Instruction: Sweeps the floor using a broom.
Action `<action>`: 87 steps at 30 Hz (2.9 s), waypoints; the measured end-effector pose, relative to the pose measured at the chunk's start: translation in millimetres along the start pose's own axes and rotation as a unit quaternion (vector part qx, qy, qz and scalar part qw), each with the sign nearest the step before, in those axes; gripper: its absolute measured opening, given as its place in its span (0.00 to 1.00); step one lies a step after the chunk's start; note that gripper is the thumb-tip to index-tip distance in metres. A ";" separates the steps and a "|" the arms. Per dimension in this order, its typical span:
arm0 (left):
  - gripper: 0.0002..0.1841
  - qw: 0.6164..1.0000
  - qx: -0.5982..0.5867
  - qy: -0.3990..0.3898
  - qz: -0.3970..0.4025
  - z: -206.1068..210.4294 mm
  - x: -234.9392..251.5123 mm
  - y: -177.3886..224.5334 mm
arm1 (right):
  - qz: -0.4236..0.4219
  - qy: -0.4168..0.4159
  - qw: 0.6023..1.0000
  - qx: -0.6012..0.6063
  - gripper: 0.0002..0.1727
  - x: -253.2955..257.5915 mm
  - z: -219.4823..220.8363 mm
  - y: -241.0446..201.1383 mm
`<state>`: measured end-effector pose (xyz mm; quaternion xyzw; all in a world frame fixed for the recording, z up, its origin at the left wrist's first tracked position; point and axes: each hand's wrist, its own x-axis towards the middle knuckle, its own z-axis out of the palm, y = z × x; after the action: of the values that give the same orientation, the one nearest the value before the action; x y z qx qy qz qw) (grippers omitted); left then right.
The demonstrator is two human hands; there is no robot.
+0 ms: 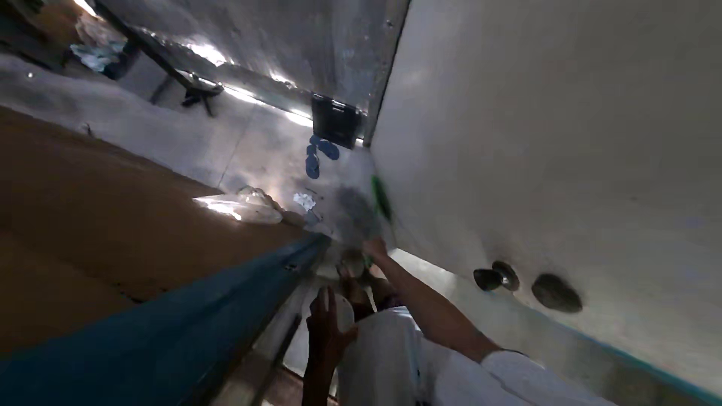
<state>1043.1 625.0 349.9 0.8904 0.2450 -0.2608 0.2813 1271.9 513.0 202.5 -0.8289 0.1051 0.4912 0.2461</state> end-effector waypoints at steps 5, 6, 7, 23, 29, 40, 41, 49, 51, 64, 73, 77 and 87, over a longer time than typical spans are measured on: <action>0.63 1.000 -0.024 0.002 -0.016 -15.9 28.1 36.0 | -0.023 -0.096 0.994 -0.049 0.23 45.9 -9.1 -96.0; 0.64 0.999 -0.030 0.009 -0.013 -20.9 35.2 38.3 | -0.025 -0.109 0.993 -0.034 0.23 57.7 -15.3 -106.1; 0.65 0.999 -0.035 0.018 -0.004 -25.4 45.2 40.5 | -0.026 -0.120 0.992 0.000 0.21 69.1 -24.8 -113.9; 0.65 0.991 -0.078 0.078 -0.080 -112.4 163.1 74.3 | -0.016 -0.010 0.986 -0.163 0.28 115.5 -112.6 -207.2; 0.65 0.966 -0.130 0.126 -0.184 -144.8 199.4 73.4 | -0.020 -0.149 0.965 -0.213 0.24 163.7 -101.3 -280.4; 0.64 0.918 -0.231 0.161 -0.279 -147.0 209.2 54.6 | -0.042 -0.275 0.951 -0.138 0.17 151.0 -202.0 -385.9; 0.64 0.913 -0.240 0.166 -0.286 -144.7 212.3 52.1 | -0.059 -0.260 0.951 -0.157 0.18 148.8 -200.2 -396.5; 0.62 0.846 -0.325 0.224 -0.359 -142.2 244.1 49.2 | -0.190 -0.173 0.883 -0.393 0.16 171.2 -177.9 -494.9; 0.61 0.818 -0.344 0.237 -0.396 -141.9 261.2 51.6 | -0.204 -0.193 0.842 -0.461 0.15 188.0 -173.9 -525.4; 0.58 0.460 -0.458 0.343 -0.680 -170.8 329.9 167.4 | -0.125 -0.423 0.519 -0.733 0.18 210.8 -66.5 -602.3; 0.57 0.261 -0.440 0.342 -0.789 -154.0 280.3 259.8 | -0.050 -0.382 0.557 -0.736 0.13 278.5 7.4 -510.8; 0.55 0.219 -0.418 0.358 -0.805 -130.6 258.0 283.9 | -0.153 -0.391 0.531 -0.736 0.18 266.6 -44.4 -521.0; 0.59 0.172 -0.431 0.337 -0.819 -106.8 221.1 288.8 | 0.027 -0.401 0.623 -0.671 0.15 263.5 7.9 -520.3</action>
<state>1410.9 547.8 399.9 -0.0810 0.9788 0.1300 0.1358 1613.0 980.5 129.6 -0.4814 -0.3408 0.7157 -0.3740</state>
